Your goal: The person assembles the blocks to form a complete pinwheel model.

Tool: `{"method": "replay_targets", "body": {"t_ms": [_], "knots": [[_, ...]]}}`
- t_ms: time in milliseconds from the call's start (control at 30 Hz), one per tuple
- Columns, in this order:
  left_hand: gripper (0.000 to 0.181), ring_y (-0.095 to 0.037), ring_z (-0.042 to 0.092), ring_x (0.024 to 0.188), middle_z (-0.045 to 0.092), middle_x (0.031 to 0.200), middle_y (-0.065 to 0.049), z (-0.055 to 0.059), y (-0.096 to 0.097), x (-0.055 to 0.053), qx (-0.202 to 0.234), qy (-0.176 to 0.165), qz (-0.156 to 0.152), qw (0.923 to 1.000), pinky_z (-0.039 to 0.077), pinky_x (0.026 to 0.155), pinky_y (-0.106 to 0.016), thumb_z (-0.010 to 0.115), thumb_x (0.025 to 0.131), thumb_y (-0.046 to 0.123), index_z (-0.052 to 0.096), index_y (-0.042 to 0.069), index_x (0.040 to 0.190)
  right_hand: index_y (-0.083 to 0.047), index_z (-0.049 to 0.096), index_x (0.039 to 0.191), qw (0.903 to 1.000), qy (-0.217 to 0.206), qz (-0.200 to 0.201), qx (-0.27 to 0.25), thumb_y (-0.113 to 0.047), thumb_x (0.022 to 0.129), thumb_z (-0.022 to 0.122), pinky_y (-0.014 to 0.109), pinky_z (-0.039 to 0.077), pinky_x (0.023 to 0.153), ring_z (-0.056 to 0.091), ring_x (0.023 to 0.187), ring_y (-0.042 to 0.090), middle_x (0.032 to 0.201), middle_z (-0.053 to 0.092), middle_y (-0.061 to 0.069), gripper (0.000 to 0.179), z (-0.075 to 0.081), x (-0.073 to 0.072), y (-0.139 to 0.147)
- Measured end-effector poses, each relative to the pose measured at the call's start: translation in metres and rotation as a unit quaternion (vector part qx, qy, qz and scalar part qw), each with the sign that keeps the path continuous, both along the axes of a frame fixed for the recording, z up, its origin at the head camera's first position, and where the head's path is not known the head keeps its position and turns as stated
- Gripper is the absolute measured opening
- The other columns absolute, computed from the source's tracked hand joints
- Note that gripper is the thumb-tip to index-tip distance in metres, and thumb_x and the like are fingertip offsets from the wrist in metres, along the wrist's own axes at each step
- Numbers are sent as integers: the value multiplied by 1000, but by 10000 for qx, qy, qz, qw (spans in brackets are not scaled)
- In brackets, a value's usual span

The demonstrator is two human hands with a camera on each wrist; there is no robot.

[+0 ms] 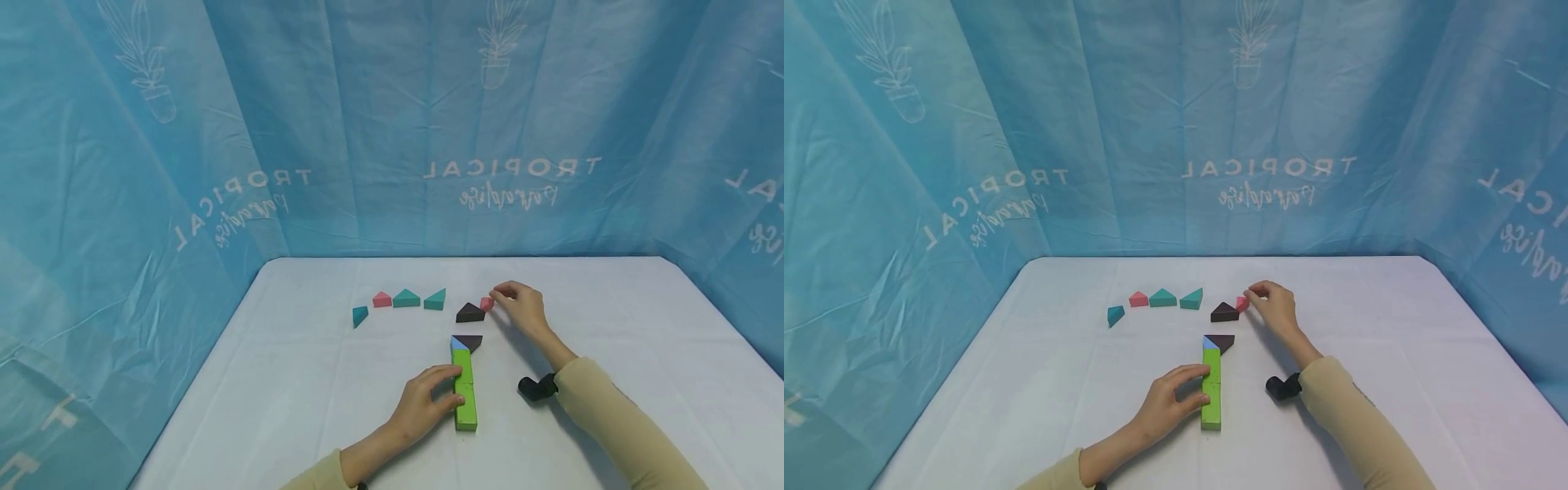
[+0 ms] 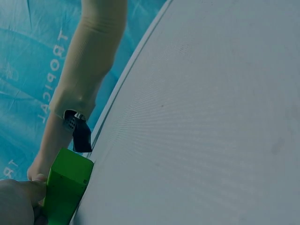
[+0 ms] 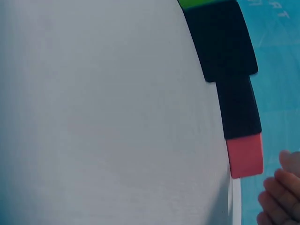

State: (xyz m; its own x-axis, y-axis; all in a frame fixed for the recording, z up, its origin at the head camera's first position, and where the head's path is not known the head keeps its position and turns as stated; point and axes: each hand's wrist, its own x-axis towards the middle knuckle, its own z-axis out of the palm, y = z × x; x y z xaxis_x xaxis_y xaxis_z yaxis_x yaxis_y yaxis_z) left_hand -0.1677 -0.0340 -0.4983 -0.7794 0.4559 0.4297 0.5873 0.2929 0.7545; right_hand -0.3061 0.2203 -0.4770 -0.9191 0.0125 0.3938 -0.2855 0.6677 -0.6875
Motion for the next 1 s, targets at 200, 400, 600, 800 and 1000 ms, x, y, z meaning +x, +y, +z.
{"method": "replay_targets", "body": {"t_ms": [200, 400, 600, 800, 1000], "knots": [[45, -16, 51, 119, 60, 124, -2, 0, -1, -1, 39, 27, 9, 10000, 40, 101, -29, 73, 82, 19, 60, 4, 123, 0, 69, 99, 9996, -221, -153, -124, -22, 87, 69, 44, 50, 77, 63, 84, 28, 89, 69, 13, 25, 1, 8, -7], [45, -16, 51, 119, 60, 124, -3, -1, 0, -1, 78, 62, -34, 9999, 40, 101, -29, 73, 83, 19, 60, 3, 122, 1, 68, 106, 9985, -455, -23, -306, -26, 87, 70, 46, 50, 79, 64, 89, 30, 95, 69, 15, 32, -2, 6, -9], [45, -16, 52, 118, 60, 123, -3, 0, 1, -1, -39, 148, 31, 9999, 41, 100, -29, 73, 83, 20, 60, 4, 123, 1, 65, 114, 9967, -750, 163, -267, -27, 88, 69, 46, 51, 82, 63, 96, 31, 104, 67, 16, 38, -6, 3, -9], [45, -15, 52, 119, 60, 124, -3, 0, 0, 0, -80, 84, 43, 9999, 40, 100, -29, 72, 83, 21, 60, 4, 123, 0, 63, 119, 9963, -775, 350, -130, -23, 90, 66, 47, 49, 85, 61, 101, 33, 109, 66, 17, 37, -6, 2, -9], [45, -15, 51, 119, 60, 125, -3, -1, 0, 0, -34, 23, 11, 10000, 40, 101, -29, 72, 84, 21, 60, 4, 123, 1, 63, 120, 9962, -704, 513, -64, -12, 89, 63, 47, 49, 86, 61, 102, 33, 113, 65, 17, 34, -3, 2, -10]]}}
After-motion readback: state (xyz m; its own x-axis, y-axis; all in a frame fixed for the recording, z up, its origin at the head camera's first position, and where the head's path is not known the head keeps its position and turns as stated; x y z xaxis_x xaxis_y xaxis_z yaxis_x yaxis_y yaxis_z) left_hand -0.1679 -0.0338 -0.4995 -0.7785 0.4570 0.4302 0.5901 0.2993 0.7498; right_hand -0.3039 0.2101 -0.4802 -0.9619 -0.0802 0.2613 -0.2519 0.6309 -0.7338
